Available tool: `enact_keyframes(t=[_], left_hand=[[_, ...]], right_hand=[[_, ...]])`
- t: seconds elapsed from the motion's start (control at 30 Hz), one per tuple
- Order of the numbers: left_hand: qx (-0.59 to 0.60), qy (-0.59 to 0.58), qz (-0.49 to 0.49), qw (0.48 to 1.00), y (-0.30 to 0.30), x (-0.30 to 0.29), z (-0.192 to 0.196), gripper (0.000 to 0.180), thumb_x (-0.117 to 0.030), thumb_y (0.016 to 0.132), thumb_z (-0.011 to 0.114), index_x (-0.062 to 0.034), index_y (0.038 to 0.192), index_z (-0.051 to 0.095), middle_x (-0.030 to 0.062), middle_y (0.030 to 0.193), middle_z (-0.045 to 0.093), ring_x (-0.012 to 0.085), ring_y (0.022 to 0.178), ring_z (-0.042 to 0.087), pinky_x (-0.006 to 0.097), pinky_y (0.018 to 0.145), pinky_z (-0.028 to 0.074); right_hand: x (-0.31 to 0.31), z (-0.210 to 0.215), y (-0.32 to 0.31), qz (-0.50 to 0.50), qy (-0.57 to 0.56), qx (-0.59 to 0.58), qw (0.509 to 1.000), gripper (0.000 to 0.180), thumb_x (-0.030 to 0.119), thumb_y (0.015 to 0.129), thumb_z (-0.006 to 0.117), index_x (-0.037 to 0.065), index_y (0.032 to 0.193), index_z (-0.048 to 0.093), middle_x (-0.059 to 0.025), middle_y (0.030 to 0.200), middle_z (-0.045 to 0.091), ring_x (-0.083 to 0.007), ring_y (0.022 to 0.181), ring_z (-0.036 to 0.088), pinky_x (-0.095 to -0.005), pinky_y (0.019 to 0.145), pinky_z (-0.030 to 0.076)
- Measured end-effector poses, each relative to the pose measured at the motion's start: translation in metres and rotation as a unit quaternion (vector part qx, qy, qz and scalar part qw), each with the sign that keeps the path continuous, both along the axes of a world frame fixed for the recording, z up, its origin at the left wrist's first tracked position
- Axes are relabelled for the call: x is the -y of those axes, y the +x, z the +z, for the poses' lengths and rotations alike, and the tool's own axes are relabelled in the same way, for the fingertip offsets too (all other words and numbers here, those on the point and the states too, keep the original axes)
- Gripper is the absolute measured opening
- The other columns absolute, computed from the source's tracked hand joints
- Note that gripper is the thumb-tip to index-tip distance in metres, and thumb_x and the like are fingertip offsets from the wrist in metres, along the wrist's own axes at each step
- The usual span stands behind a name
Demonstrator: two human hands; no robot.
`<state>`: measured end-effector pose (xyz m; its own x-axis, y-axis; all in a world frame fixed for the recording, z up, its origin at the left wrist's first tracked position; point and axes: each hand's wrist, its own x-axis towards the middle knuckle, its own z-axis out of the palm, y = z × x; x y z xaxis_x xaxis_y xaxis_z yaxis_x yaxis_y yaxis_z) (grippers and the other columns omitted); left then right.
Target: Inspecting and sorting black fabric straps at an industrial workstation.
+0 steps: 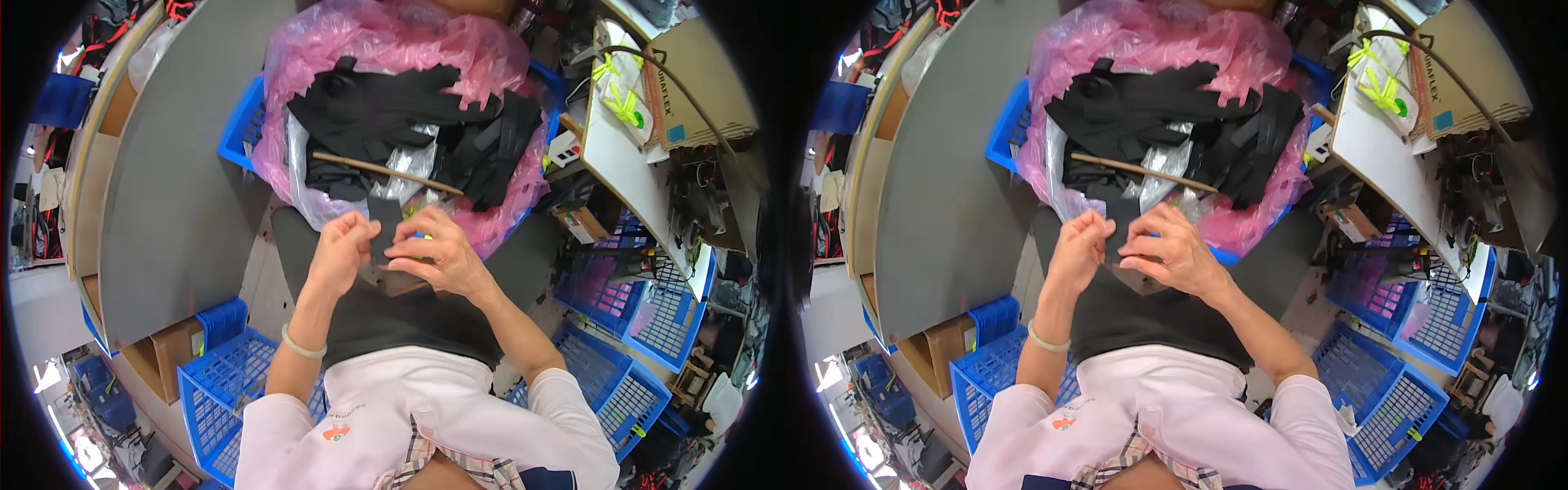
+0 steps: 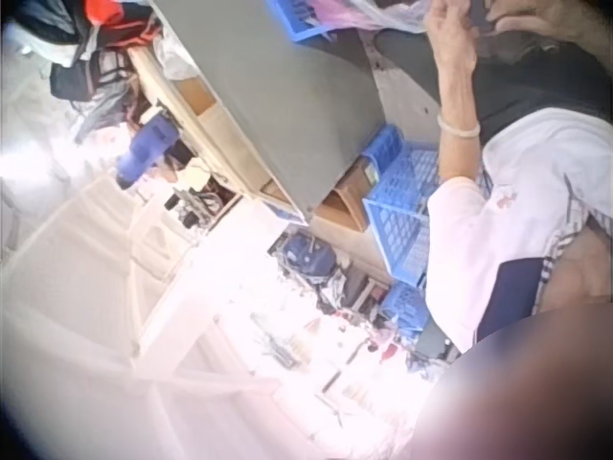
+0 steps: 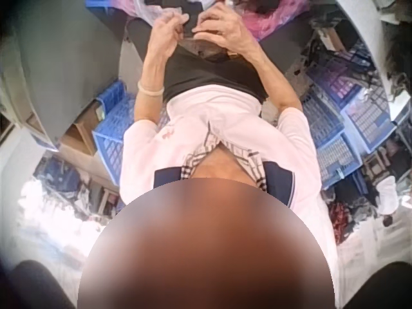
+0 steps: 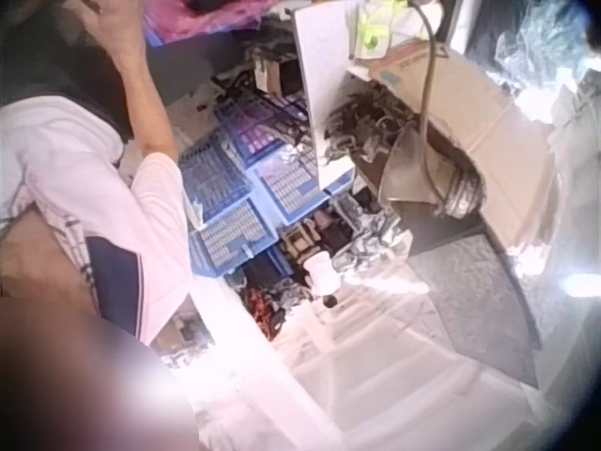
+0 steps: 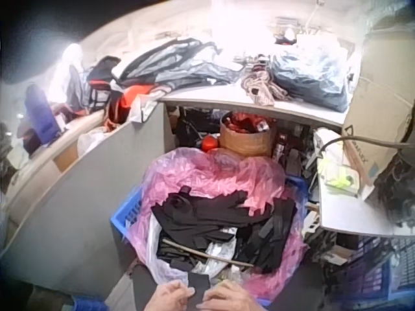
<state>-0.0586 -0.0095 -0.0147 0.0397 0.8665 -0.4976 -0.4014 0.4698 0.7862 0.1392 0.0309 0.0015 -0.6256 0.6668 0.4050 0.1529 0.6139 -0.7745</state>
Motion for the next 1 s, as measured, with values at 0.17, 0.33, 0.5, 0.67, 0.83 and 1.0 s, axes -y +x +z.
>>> enact_keyframes(t=[0.17, 0.33, 0.5, 0.67, 0.83, 1.0], left_hand=[[0.048, -0.025, -0.027, 0.998, 0.012, 0.005, 0.018, 0.014, -0.006, 0.084, 0.058, -0.0068, 0.07, 0.055, 0.001, 0.066, 0.058, 0.0085, 0.051, 0.055, 0.021, 0.045, 0.047], [0.11, -0.092, -0.041, 0.989, 0.005, 0.01, 0.0, 0.015, -0.004, 0.085, 0.055, -0.0022, 0.07, 0.05, 0.0108, 0.073, 0.058, 0.0337, 0.069, 0.066, 0.04, 0.06, 0.059], [0.142, -0.098, -0.072, 0.982, 0.006, 0.007, 0.005, 0.01, -0.004, 0.085, 0.054, -0.0002, 0.076, 0.052, 0.0092, 0.072, 0.057, 0.0278, 0.067, 0.065, 0.044, 0.064, 0.059], [0.147, -0.094, -0.079, 0.982, 0.0, -0.001, 0.004, 0.014, -0.005, 0.086, 0.052, -0.001, 0.072, 0.05, 0.0147, 0.079, 0.06, 0.0311, 0.072, 0.066, 0.04, 0.065, 0.059], [0.13, -0.074, -0.066, 0.987, 0.006, 0.001, -0.003, 0.014, -0.011, 0.087, 0.055, 0.0005, 0.08, 0.054, 0.0131, 0.085, 0.059, 0.0272, 0.077, 0.065, 0.039, 0.068, 0.058], [-0.087, 0.119, -0.059, 0.987, 0.011, 0.002, 0.012, 0.02, -0.022, 0.088, 0.06, -0.003, 0.094, 0.062, 0.0065, 0.105, 0.057, 0.0137, 0.08, 0.058, 0.025, 0.075, 0.047]], right_hand=[[-0.005, -0.004, 0.008, 0.116, -0.076, -0.006, 0.99, 0.016, 0.011, 0.074, 0.071, 0.004, 0.088, 0.068, -0.0087, 0.077, 0.059, -0.0235, 0.072, 0.059, -0.0321, 0.065, 0.047], [0.006, 0.007, 0.004, 0.125, -0.081, -0.004, 0.989, 0.022, 0.003, 0.077, 0.063, 0.005, 0.1, 0.064, -0.0106, 0.077, 0.061, -0.0275, 0.068, 0.06, -0.0339, 0.061, 0.048], [-0.009, 0.004, 0.009, 0.202, -0.219, -0.015, 0.954, 0.02, 0.004, 0.081, 0.061, 0.004, 0.101, 0.066, -0.0087, 0.076, 0.062, -0.0188, 0.064, 0.061, -0.0283, 0.055, 0.046], [0.004, 0.024, -0.003, 0.113, -0.042, 0.009, 0.993, 0.041, -0.003, 0.074, 0.058, 0.007, 0.113, 0.058, -0.0118, 0.076, 0.056, -0.0285, 0.064, 0.059, -0.0342, 0.059, 0.049], [0.006, 0.015, -0.006, 0.067, 0.02, 0.045, 0.997, 0.032, -0.006, 0.071, 0.057, 0.003, 0.101, 0.062, -0.0107, 0.079, 0.06, -0.0239, 0.067, 0.063, -0.0307, 0.06, 0.05], [-0.006, 0.021, 0.005, -0.015, -0.154, -0.013, 0.988, 0.023, -0.007, 0.072, 0.054, -0.003, 0.091, 0.065, -0.0069, 0.077, 0.064, -0.011, 0.064, 0.062, -0.0231, 0.059, 0.05]])
